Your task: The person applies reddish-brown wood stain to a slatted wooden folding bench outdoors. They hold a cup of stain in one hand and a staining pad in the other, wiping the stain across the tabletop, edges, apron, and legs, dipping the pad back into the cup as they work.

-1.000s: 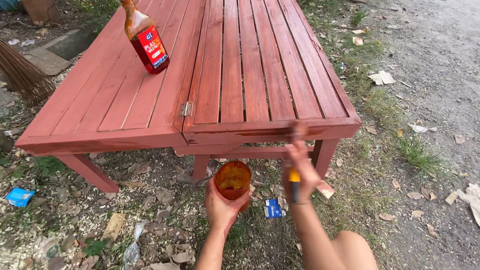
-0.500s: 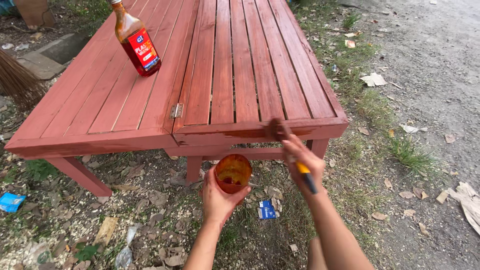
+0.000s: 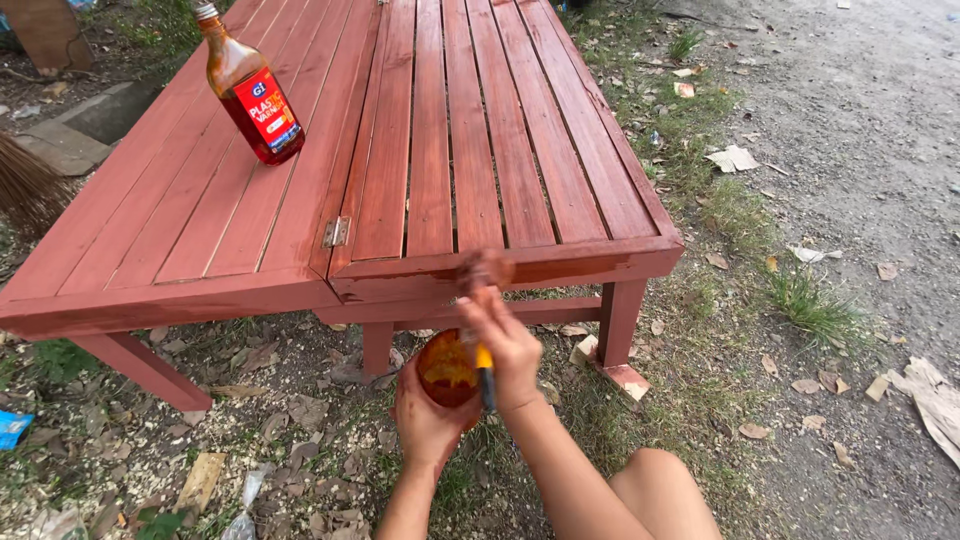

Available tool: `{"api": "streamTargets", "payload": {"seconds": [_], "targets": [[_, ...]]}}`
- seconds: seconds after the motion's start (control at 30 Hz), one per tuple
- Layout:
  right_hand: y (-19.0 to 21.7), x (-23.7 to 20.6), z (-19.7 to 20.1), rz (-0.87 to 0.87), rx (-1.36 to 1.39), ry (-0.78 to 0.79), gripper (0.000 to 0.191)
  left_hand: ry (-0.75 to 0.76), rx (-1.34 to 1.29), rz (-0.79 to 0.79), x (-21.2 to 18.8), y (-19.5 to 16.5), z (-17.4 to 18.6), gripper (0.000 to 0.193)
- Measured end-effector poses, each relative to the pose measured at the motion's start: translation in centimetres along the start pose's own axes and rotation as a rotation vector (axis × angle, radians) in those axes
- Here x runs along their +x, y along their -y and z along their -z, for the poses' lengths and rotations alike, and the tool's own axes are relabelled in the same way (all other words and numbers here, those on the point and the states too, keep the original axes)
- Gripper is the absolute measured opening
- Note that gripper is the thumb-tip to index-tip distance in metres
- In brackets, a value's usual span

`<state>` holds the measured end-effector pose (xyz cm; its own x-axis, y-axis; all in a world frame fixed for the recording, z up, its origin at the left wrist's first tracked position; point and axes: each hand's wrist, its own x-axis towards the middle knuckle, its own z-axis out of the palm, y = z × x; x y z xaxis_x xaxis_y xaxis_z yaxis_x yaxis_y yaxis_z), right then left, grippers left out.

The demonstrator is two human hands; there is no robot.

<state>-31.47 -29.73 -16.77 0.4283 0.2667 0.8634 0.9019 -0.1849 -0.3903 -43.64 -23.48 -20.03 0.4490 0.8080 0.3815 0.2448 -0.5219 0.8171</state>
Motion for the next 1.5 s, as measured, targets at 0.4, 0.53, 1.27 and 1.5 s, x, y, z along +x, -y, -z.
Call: {"api": "streamTargets", "payload": {"seconds": [0.4,0.53,1.27,1.5], "targets": [[-14.4,0.6,12.4,-0.011,0.116,0.166,0.031,0.124,-0.02,-0.084,0.6,-2.3,-2.9,0.098],[-18.0,-1.1,15.8,-0.093,-0.007,-0.163,0.019,0.136,-0.045,-0.088,0.4,-2.3,-3.8,0.1],[-16.9,0.1,12.6,0.043,0.046,-0.042,0.023,0.166,-0.063,-0.078,0.0,-2.4,-3.6,0.099],[-20.5,-0.7,17.2,-0.182,0.087,-0.28,0.026,0.274,-0.238,-0.093,-0.8,-3.0,-4.3,0.092]]}}
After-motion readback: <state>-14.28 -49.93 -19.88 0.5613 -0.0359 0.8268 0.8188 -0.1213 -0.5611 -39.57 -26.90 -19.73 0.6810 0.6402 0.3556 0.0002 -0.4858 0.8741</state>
